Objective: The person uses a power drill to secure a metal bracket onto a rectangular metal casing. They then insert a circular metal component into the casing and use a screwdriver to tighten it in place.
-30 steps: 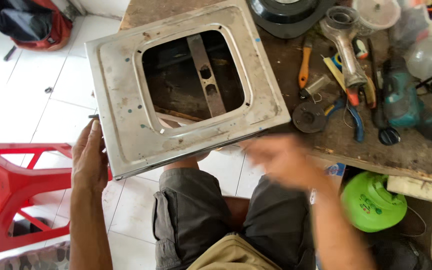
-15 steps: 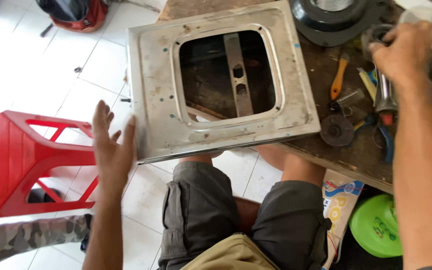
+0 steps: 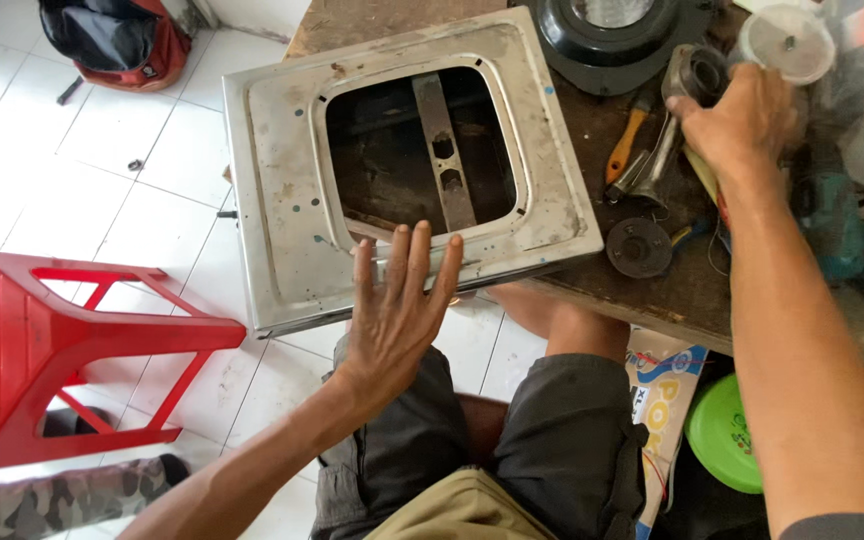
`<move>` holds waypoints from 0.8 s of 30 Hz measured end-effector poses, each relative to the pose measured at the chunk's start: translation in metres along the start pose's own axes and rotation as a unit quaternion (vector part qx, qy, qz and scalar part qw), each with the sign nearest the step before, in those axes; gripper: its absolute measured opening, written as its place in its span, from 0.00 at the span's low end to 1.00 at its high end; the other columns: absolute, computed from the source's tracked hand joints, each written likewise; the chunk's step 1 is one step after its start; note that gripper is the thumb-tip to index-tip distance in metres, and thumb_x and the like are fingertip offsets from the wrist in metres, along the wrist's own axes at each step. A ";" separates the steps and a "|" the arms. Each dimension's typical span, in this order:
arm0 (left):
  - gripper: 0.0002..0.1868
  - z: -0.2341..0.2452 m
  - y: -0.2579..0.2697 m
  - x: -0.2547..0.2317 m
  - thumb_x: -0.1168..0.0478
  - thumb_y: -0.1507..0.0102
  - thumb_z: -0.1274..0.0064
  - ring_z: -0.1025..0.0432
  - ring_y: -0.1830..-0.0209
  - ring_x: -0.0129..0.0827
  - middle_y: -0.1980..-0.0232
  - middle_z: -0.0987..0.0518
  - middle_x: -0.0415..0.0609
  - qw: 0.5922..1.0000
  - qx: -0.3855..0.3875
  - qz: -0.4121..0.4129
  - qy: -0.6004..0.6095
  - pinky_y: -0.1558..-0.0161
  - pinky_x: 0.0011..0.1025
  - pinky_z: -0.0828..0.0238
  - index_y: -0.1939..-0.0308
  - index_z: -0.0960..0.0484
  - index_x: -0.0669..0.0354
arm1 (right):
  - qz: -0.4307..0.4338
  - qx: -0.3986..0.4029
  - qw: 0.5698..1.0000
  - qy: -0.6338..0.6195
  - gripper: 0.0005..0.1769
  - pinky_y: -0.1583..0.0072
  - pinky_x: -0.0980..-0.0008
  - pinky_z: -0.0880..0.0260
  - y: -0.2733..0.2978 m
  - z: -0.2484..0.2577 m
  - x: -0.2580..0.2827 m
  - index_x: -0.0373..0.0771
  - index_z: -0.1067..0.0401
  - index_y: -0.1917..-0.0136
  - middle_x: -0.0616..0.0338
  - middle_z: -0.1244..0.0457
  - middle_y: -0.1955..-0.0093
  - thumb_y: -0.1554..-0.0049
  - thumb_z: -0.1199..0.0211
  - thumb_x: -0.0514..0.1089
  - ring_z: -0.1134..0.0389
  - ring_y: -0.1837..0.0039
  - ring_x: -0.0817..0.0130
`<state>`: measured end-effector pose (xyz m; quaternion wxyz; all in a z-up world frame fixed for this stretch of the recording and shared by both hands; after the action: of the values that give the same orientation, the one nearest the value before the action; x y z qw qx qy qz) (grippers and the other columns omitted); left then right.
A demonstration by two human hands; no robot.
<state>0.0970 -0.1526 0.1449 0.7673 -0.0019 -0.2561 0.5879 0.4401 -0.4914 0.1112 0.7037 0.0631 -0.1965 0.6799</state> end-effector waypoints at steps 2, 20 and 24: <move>0.54 0.003 0.001 -0.003 0.57 0.40 0.32 0.33 0.17 0.55 0.16 0.30 0.62 0.999 -0.036 -0.003 -0.036 0.18 0.65 0.50 0.12 0.40 0.47 | 0.037 -0.052 0.997 0.048 0.38 0.46 0.29 0.29 -0.001 0.001 0.012 0.25 0.22 0.36 0.25 0.32 0.39 0.30 0.14 0.64 0.32 0.39 0.23; 0.40 -0.002 -0.056 0.018 0.23 0.44 0.28 0.26 0.57 0.49 0.59 0.23 0.48 0.962 -0.008 0.104 0.253 0.51 0.48 0.29 0.57 0.22 0.54 | -0.180 -0.050 0.981 -0.051 0.45 0.42 0.39 0.25 0.015 -0.006 -0.005 0.35 0.29 0.37 0.38 0.30 0.37 0.55 0.09 0.60 0.28 0.37 0.33; 0.43 -0.003 -0.059 0.025 0.21 0.38 0.33 0.26 0.55 0.46 0.57 0.21 0.50 0.964 0.010 0.075 0.255 0.49 0.48 0.27 0.53 0.20 0.59 | -0.185 0.024 0.979 -0.080 0.58 0.25 0.30 0.38 0.021 -0.012 0.001 0.24 0.46 0.20 0.28 0.43 0.20 0.41 0.09 0.55 0.48 0.19 0.24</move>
<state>0.1556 -0.1469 0.1703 0.7610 -0.1631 -0.0454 0.6262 0.4216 -0.4849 0.0963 0.7973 0.1698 -0.2209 0.5355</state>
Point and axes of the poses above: each hand's wrist, its own y-axis away from the middle knuckle, its own z-axis out of the back of the hand, x = y × z, the point moved 9 cm from there along -y, towards the middle knuckle
